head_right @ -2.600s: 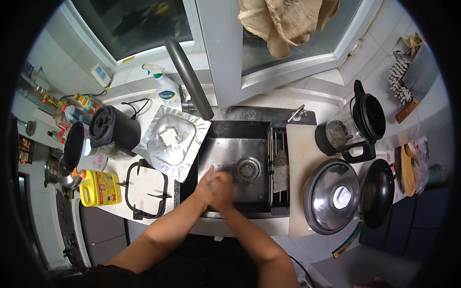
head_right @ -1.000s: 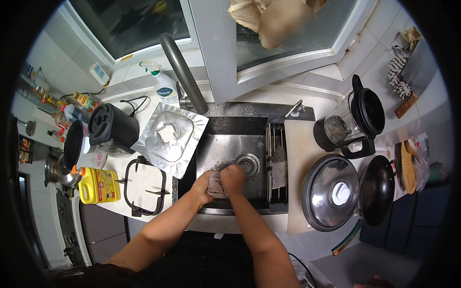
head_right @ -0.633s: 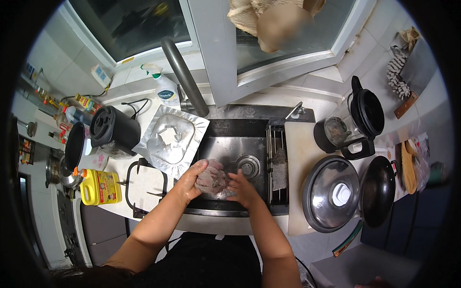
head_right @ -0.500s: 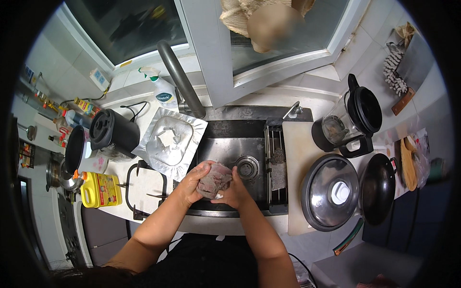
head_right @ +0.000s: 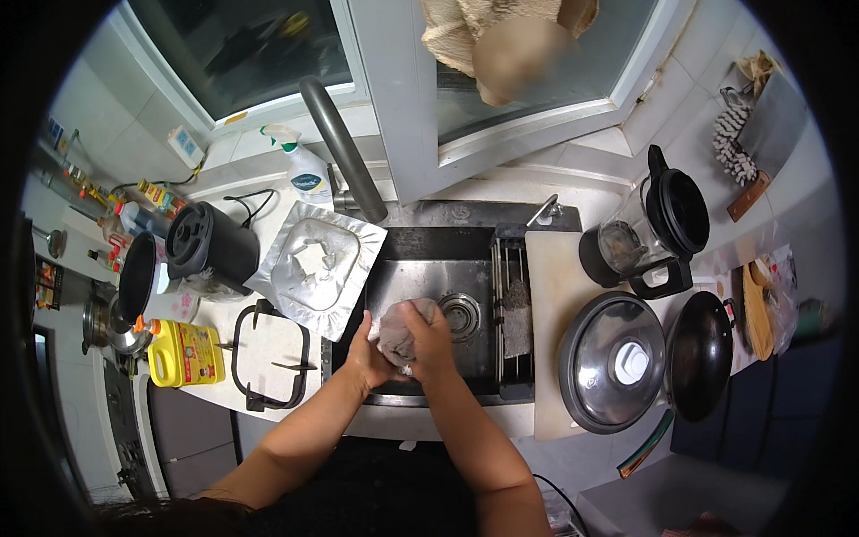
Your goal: The person washes a cloth under running water in the sink, then wrings it out. They move to the stovetop and wipe the surface with the cloth, lifting and replacing a burner grate during the process.
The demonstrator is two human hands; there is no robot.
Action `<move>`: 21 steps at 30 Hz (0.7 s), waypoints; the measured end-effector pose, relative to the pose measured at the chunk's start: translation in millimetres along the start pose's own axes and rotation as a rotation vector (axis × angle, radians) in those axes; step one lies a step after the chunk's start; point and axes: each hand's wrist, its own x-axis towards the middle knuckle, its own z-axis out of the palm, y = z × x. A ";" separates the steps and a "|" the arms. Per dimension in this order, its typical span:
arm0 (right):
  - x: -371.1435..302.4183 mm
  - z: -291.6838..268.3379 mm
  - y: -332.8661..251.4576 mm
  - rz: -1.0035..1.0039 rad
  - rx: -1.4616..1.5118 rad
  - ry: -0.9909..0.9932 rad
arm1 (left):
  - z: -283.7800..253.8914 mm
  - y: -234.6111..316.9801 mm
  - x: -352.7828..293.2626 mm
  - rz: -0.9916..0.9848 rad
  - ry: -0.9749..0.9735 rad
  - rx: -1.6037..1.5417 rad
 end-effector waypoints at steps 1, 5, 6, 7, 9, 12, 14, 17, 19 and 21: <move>-0.8 4.9 3.9 0.000 -0.054 -0.010 | 6.2 -0.5 -10.7 -0.088 -0.104 -0.038; -5.1 4.4 1.8 0.003 -0.309 0.034 | 1.5 3.7 0.4 -0.209 -0.626 -0.146; -4.5 -0.7 -1.4 0.015 -0.368 0.051 | 5.2 7.7 0.8 -0.143 -0.318 0.000; -6.5 -1.1 -5.6 -0.081 -0.366 0.061 | 7.9 7.7 6.1 -0.115 -0.176 -0.014; -18.8 1.8 9.8 -0.492 -0.887 -0.072 | 3.2 5.6 24.2 0.045 -0.215 -0.037; -15.6 -1.2 23.6 -0.854 -1.198 -0.109 | 6.9 5.1 30.7 0.171 -0.359 -0.088; -7.5 -10.7 35.8 -0.999 -1.249 -0.080 | 14.4 -7.8 36.2 0.165 -0.286 -0.134; 19.7 -41.3 39.1 -0.831 -1.269 0.333 | 10.8 -17.2 41.7 0.192 -0.272 -0.118; 13.5 -41.3 45.6 -0.971 -1.226 0.179 | -0.4 -13.2 50.1 0.156 -0.324 -0.110; -15.8 -9.9 46.1 -1.136 -1.154 -0.167 | -22.2 -8.1 66.5 0.189 -0.394 -0.119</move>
